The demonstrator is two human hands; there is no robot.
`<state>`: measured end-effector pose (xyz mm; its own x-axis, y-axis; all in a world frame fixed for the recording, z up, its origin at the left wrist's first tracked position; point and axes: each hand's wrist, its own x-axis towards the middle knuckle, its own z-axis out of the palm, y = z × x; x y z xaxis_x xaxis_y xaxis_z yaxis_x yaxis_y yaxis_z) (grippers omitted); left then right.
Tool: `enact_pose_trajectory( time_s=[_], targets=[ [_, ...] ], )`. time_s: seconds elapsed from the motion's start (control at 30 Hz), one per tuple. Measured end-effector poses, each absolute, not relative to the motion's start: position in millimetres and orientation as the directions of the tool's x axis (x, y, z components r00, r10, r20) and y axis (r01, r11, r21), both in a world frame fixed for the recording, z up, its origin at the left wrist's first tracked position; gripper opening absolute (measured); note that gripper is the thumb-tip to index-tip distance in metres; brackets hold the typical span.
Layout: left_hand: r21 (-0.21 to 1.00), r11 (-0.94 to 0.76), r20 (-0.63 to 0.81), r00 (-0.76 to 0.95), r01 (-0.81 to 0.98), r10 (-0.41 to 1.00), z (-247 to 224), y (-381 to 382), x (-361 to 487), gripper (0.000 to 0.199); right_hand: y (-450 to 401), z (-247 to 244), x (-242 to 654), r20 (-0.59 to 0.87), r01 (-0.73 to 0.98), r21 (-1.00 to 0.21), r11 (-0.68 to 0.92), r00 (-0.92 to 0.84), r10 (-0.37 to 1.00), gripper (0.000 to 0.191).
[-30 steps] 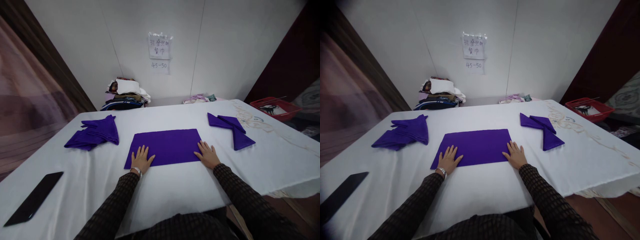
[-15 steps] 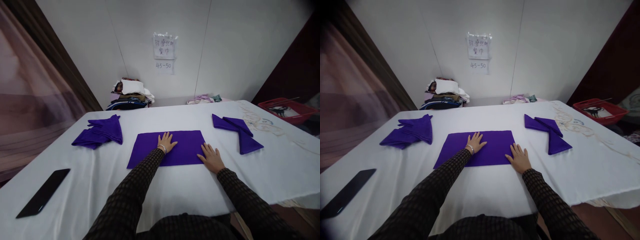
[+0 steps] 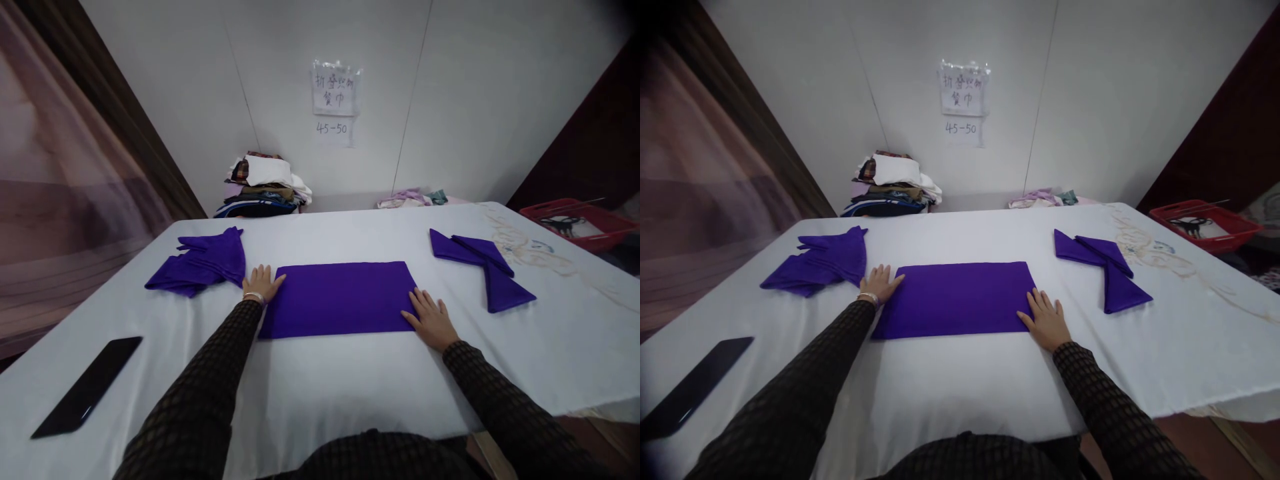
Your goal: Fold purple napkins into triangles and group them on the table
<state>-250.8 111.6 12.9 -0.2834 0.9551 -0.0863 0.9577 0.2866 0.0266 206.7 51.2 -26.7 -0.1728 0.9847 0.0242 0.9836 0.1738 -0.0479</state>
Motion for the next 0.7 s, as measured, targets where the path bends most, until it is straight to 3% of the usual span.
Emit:
enact_pose_trajectory(
  time_s=[0.2, 0.27, 0.37, 0.57, 0.7],
  targets=[
    [0.034, -0.022, -0.020, 0.022, 0.999, 1.000, 3, 70, -219, 0.071, 55, -22, 214, -0.068, 0.985, -0.054, 0.162, -0.165, 0.984, 0.065],
    [0.042, -0.056, -0.031, 0.057, 0.998, 0.998, -2, 62, -209, 0.071, 60, -13, 211, -0.107, 0.984, -0.057, 0.170, -0.175, 0.979, 0.063],
    [0.039, -0.052, -0.037, 0.053, 0.998, 0.998, -6, 59, -206, 0.072, 68, 9, 183, -0.031, 0.975, -0.067, 0.210, -0.213, 0.977, 0.067],
    [0.015, -0.054, -0.036, 0.054, 0.998, 0.998, -6, 62, -211, 0.071, 88, 30, 49, 0.068, 0.778, -0.268, 0.568, -0.572, 0.817, 0.078],
    [0.003, -0.061, -0.026, 0.061, 0.998, 0.998, -8, 63, -212, 0.069, 107, 15, -8, 0.070, 0.705, -0.318, 0.634, -0.650, 0.757, 0.076]
  ],
)
